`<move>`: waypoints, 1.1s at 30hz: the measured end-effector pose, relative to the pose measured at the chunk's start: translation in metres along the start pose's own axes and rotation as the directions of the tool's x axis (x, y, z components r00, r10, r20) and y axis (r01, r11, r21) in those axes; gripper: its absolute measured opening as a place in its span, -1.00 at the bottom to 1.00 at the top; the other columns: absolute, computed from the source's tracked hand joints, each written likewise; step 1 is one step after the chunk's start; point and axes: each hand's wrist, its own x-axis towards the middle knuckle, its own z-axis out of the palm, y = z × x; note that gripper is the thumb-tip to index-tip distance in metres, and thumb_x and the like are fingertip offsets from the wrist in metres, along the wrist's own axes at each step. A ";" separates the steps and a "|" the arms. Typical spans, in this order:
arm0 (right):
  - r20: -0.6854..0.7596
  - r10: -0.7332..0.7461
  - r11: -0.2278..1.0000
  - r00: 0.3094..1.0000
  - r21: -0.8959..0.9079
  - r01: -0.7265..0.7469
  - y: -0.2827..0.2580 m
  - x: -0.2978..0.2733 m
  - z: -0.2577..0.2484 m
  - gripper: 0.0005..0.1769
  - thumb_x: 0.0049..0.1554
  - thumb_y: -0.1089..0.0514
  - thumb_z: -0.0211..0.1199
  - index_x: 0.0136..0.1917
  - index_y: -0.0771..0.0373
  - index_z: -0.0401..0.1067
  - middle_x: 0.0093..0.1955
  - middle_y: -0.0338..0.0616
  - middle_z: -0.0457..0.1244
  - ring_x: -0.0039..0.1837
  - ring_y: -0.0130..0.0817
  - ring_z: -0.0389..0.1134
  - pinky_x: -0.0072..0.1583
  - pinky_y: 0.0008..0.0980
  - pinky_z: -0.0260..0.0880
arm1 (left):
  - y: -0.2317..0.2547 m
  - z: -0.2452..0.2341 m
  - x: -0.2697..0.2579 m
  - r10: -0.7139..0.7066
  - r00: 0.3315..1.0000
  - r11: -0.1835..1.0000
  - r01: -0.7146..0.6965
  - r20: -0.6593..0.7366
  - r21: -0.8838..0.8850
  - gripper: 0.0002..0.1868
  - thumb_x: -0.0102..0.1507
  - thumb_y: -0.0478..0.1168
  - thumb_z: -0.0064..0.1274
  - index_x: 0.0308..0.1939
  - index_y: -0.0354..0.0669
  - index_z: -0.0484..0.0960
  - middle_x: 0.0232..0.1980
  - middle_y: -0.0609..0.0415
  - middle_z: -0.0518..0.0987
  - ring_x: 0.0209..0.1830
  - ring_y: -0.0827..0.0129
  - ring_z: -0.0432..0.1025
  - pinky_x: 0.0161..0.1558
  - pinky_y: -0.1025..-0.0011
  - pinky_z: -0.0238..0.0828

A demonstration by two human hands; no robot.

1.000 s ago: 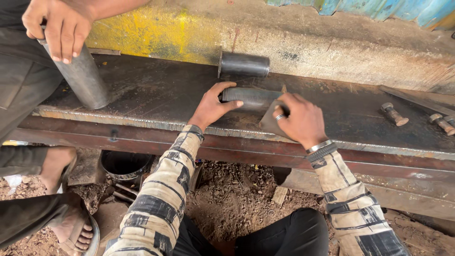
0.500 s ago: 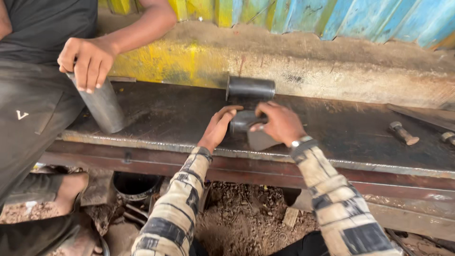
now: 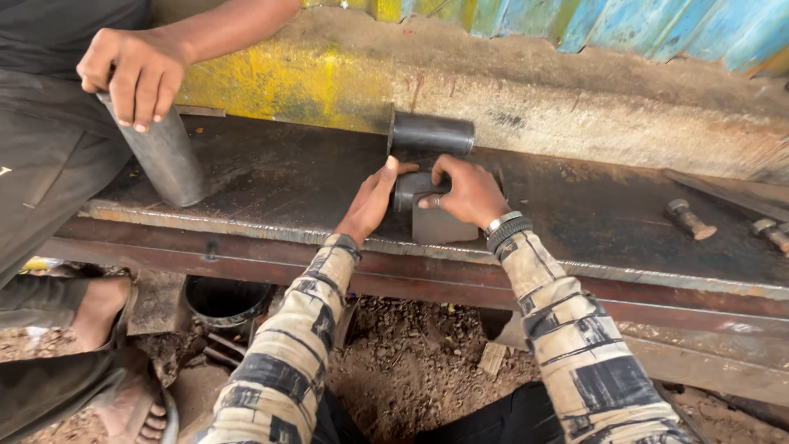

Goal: The person rubs a small metal component with a piece of sandpaper while holding it against a larger metal cylinder on a workbench.

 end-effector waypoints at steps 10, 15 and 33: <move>0.065 0.200 0.979 0.978 -0.037 -0.198 -0.003 -0.002 0.007 -0.37 -0.20 -0.32 0.57 -0.21 0.16 0.36 -0.17 -0.08 0.38 -0.11 -0.11 0.45 -0.05 -0.09 0.38 | -0.004 0.000 -0.001 -0.044 0.999 0.998 0.043 0.009 0.050 -0.03 0.33 0.48 -0.60 0.29 -0.18 0.60 0.39 -0.19 0.50 0.51 0.08 0.24 0.45 0.19 0.01; -0.072 0.166 0.968 0.984 -0.178 -0.176 0.009 -0.002 0.025 -0.30 -0.17 -0.34 0.63 -0.26 0.24 0.36 -0.11 0.00 0.32 -0.02 -0.01 0.35 0.04 -0.03 0.32 | 0.003 0.000 0.003 0.006 1.000 0.999 -0.006 0.006 0.051 0.01 0.33 0.52 -0.66 0.29 -0.16 0.59 0.37 -0.19 0.56 0.48 0.04 0.35 0.48 0.16 0.11; 0.179 0.091 0.994 0.980 0.045 -0.100 0.013 0.005 -0.005 -0.54 -0.18 -0.04 0.59 -0.15 0.18 0.44 -0.02 -0.09 0.41 0.08 -0.13 0.42 0.12 -0.07 0.36 | -0.015 0.002 0.010 -0.107 0.993 0.992 0.103 -0.048 -0.074 0.06 0.28 0.53 -0.71 0.30 -0.17 0.60 0.33 -0.17 0.55 0.38 0.05 0.39 0.38 0.16 0.23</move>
